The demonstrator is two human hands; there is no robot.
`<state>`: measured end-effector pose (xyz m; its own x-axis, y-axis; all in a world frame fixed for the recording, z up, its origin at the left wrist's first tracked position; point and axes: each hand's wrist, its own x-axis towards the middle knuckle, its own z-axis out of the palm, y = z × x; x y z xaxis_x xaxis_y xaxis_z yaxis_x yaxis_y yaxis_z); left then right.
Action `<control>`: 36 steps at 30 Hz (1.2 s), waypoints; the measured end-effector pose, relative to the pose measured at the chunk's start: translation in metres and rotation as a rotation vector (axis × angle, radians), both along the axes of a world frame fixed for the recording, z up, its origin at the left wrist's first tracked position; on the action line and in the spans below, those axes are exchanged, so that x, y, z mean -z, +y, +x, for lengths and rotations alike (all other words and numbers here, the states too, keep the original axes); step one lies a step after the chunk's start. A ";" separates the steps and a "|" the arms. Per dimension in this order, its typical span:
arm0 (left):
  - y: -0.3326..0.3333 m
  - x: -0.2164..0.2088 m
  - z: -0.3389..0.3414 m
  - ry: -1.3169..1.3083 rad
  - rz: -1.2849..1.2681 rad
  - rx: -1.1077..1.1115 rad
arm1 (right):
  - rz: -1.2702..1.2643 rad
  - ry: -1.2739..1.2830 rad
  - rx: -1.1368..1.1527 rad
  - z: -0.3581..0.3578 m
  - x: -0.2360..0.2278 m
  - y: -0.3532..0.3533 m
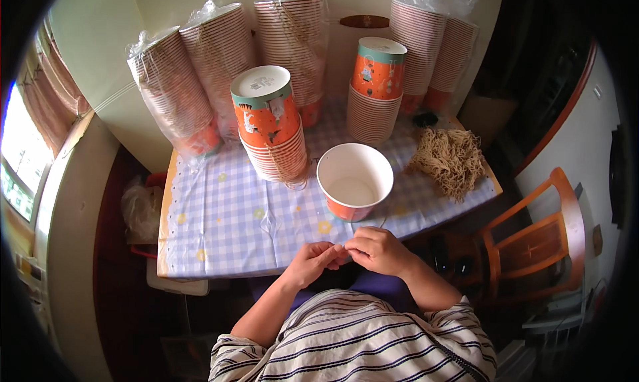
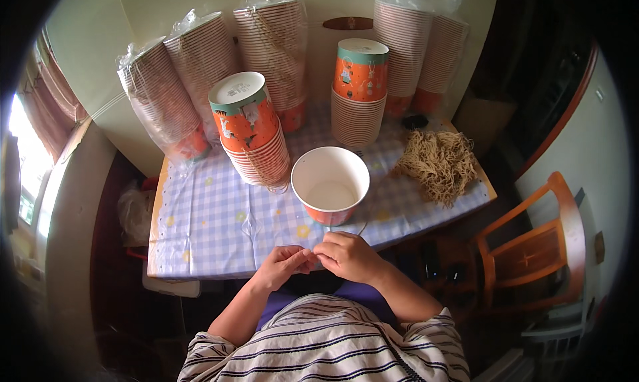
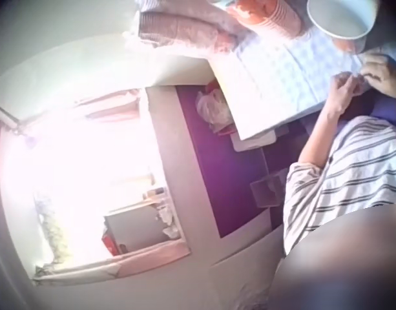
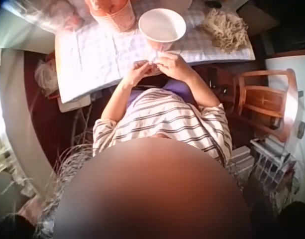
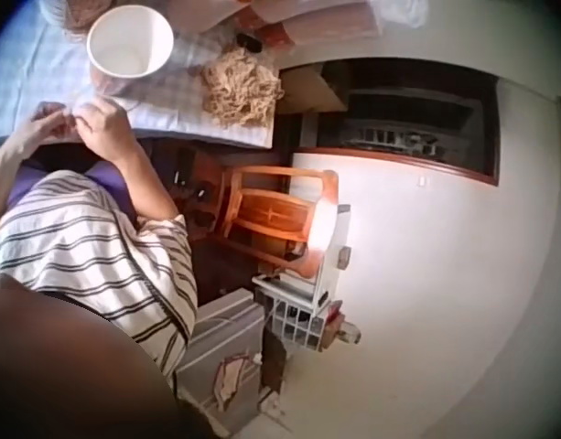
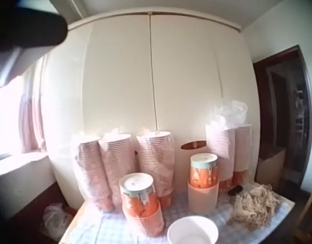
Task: Attaching plastic handles to paper food buckets at a workspace.
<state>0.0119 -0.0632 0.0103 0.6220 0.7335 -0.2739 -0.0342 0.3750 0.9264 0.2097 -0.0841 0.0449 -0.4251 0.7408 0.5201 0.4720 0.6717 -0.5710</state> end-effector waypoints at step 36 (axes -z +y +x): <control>-0.032 0.013 -0.018 0.327 0.405 -0.132 | -0.004 0.041 -0.068 -0.015 0.040 -0.009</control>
